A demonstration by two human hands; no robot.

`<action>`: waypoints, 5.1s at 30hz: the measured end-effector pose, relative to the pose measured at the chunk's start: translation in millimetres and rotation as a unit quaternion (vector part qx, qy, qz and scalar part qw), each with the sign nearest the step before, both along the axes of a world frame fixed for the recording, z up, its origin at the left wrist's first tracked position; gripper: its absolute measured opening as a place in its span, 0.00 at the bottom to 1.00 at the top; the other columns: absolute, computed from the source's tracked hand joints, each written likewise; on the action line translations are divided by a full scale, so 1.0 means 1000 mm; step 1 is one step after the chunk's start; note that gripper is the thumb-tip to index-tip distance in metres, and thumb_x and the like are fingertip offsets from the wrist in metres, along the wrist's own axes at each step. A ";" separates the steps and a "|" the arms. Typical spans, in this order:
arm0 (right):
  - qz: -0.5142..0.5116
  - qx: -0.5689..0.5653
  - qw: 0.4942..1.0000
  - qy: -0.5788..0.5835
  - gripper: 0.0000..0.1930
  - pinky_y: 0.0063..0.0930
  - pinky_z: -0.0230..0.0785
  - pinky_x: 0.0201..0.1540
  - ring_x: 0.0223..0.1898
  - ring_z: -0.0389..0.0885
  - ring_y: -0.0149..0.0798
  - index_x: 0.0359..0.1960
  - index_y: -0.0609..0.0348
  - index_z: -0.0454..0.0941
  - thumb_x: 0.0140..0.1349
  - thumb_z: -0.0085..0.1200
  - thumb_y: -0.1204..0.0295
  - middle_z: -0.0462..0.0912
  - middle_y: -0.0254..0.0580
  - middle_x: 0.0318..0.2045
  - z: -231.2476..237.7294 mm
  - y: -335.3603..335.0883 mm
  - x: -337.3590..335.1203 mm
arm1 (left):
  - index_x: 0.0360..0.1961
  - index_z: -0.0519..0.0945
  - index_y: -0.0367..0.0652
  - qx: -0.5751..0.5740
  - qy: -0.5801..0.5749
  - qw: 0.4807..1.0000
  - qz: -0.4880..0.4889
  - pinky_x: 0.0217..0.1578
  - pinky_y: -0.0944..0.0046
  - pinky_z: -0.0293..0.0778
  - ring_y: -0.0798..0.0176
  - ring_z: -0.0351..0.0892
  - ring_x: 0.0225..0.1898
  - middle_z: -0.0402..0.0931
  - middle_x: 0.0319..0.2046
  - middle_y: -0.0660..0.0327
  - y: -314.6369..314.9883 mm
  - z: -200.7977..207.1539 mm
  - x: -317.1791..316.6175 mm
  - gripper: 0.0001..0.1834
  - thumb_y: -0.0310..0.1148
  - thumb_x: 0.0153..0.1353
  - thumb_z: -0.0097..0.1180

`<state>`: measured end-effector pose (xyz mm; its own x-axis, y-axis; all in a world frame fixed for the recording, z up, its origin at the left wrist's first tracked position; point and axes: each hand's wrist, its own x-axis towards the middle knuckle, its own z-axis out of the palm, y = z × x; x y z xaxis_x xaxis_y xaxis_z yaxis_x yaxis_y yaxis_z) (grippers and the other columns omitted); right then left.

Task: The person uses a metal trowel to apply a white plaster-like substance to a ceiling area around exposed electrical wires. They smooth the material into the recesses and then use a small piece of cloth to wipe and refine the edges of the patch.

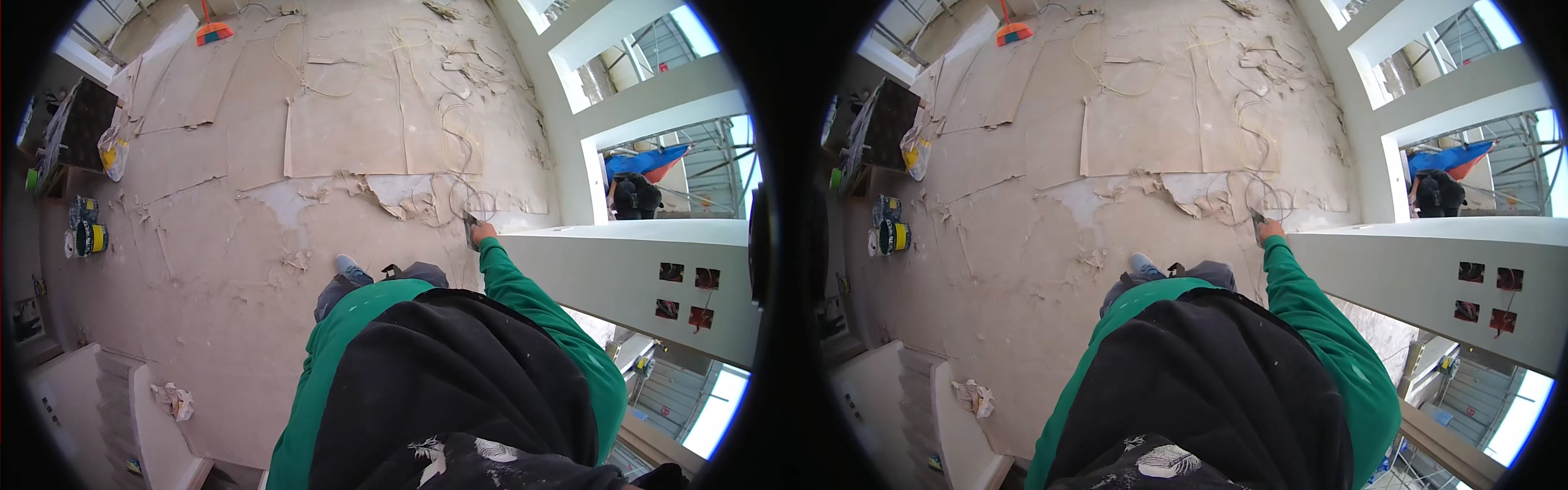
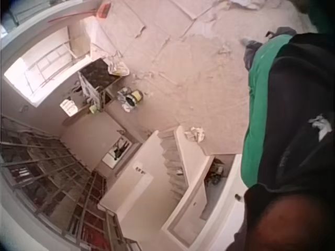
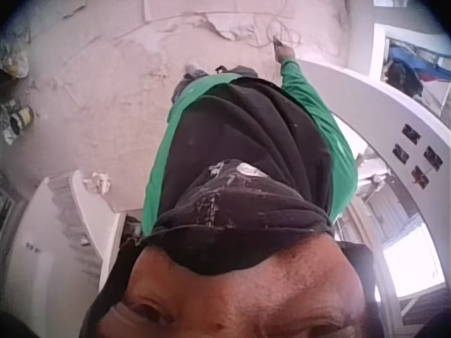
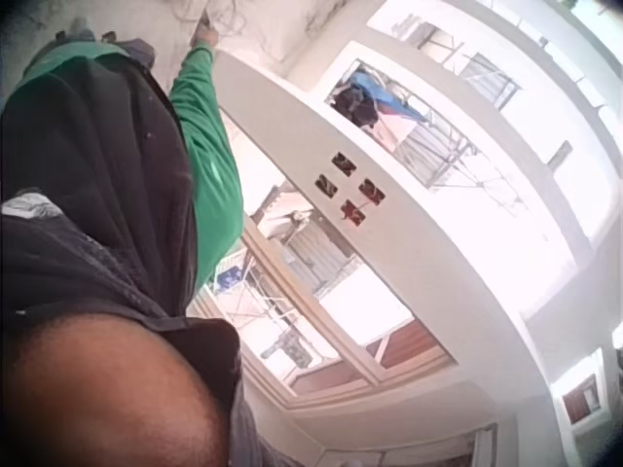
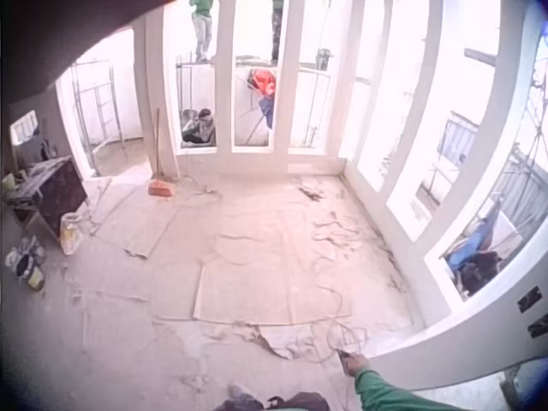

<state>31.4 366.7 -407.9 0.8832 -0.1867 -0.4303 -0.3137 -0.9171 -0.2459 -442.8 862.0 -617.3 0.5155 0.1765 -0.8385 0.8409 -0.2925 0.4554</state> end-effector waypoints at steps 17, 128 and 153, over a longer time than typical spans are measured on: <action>0.413 -0.077 0.895 0.152 0.21 0.44 0.73 0.55 0.51 0.81 0.55 0.49 0.56 0.83 0.57 0.50 0.62 0.84 0.55 0.46 -0.079 0.435 0.270 | 0.48 0.79 0.43 -0.023 0.013 0.866 0.499 0.28 0.59 0.75 0.62 0.83 0.36 0.84 0.37 0.59 0.322 0.171 0.211 0.25 0.54 0.63 0.55; -0.161 0.472 0.751 -0.433 0.15 0.14 0.58 0.27 0.24 0.63 0.16 0.46 0.62 0.82 0.57 0.67 0.75 0.70 0.21 0.24 0.419 1.762 0.427 | 0.48 0.74 0.31 -0.477 -0.342 0.738 -0.335 0.45 0.67 0.79 0.65 0.83 0.43 0.82 0.45 0.51 1.420 0.628 1.023 0.13 0.27 0.66 0.59; -0.592 0.177 0.570 -0.541 0.13 0.19 0.64 0.28 0.25 0.67 0.22 0.42 0.61 0.82 0.54 0.63 0.75 0.76 0.29 0.28 0.402 1.334 0.178 | 0.44 0.79 0.26 -0.553 -0.027 0.547 -0.628 0.41 0.62 0.83 0.62 0.84 0.36 0.83 0.35 0.52 0.801 0.607 0.829 0.13 0.25 0.62 0.63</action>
